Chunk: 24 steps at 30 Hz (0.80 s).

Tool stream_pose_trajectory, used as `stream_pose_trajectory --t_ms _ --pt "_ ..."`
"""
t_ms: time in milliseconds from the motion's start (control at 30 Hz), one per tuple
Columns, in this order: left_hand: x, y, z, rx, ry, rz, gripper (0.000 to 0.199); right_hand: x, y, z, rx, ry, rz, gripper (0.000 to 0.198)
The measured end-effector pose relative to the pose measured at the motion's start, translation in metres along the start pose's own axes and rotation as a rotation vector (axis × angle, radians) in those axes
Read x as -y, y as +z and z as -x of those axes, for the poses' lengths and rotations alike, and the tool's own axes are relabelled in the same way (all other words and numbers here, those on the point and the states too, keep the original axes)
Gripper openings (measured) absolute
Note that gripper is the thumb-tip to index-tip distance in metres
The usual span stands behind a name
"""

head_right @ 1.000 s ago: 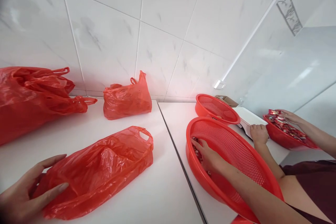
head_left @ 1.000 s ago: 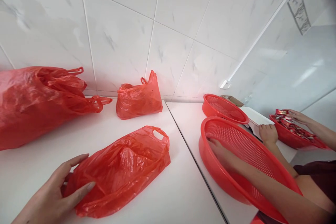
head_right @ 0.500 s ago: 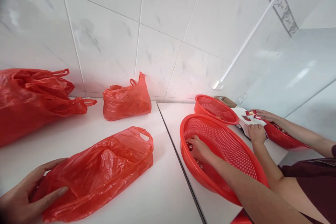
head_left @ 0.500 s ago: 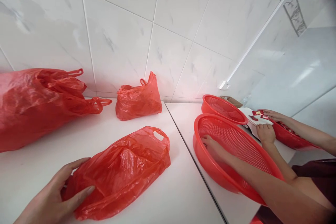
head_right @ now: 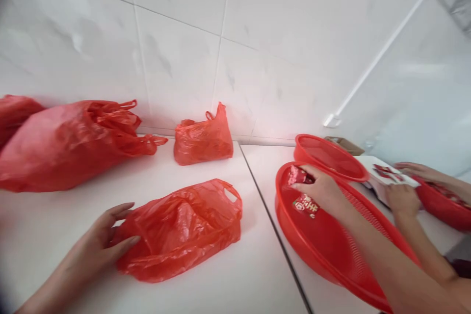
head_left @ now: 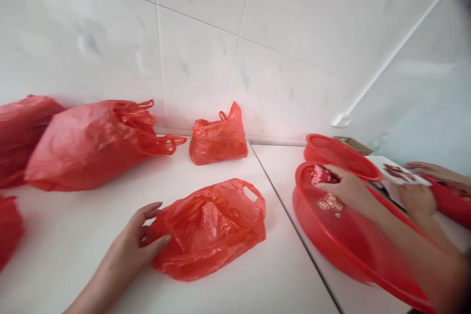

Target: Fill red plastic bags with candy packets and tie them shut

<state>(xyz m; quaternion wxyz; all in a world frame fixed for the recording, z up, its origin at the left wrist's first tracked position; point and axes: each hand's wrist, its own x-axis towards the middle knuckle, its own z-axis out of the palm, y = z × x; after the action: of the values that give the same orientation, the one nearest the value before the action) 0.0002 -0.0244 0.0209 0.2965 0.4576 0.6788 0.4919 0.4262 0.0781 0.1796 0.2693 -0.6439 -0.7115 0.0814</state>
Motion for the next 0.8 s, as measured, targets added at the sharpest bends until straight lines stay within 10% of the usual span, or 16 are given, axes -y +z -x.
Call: stream_pose_trajectory --t_ms 100,267,467,667,800 --pt "-0.009 -0.002 0.006 0.113 -0.048 0.045 0.066 0.043 0.016 -0.006 -0.028 -0.014 -0.097 0.033" --pt "-0.014 -0.006 0.011 0.118 -0.07 0.059 0.063 0.124 0.071 0.008 0.165 -0.447 -0.325 0.029" --pt "-0.009 -0.01 0.01 0.107 -0.017 0.068 0.056 0.162 0.136 0.024 0.437 -0.704 -0.132 0.028" --pt "-0.007 -0.011 0.01 0.119 0.007 0.056 0.055 0.166 0.119 0.031 0.687 -0.715 -0.081 0.047" --pt "-0.008 -0.013 0.01 0.146 0.003 0.039 0.055 0.144 0.079 0.018 0.432 -0.437 -0.101 0.029"
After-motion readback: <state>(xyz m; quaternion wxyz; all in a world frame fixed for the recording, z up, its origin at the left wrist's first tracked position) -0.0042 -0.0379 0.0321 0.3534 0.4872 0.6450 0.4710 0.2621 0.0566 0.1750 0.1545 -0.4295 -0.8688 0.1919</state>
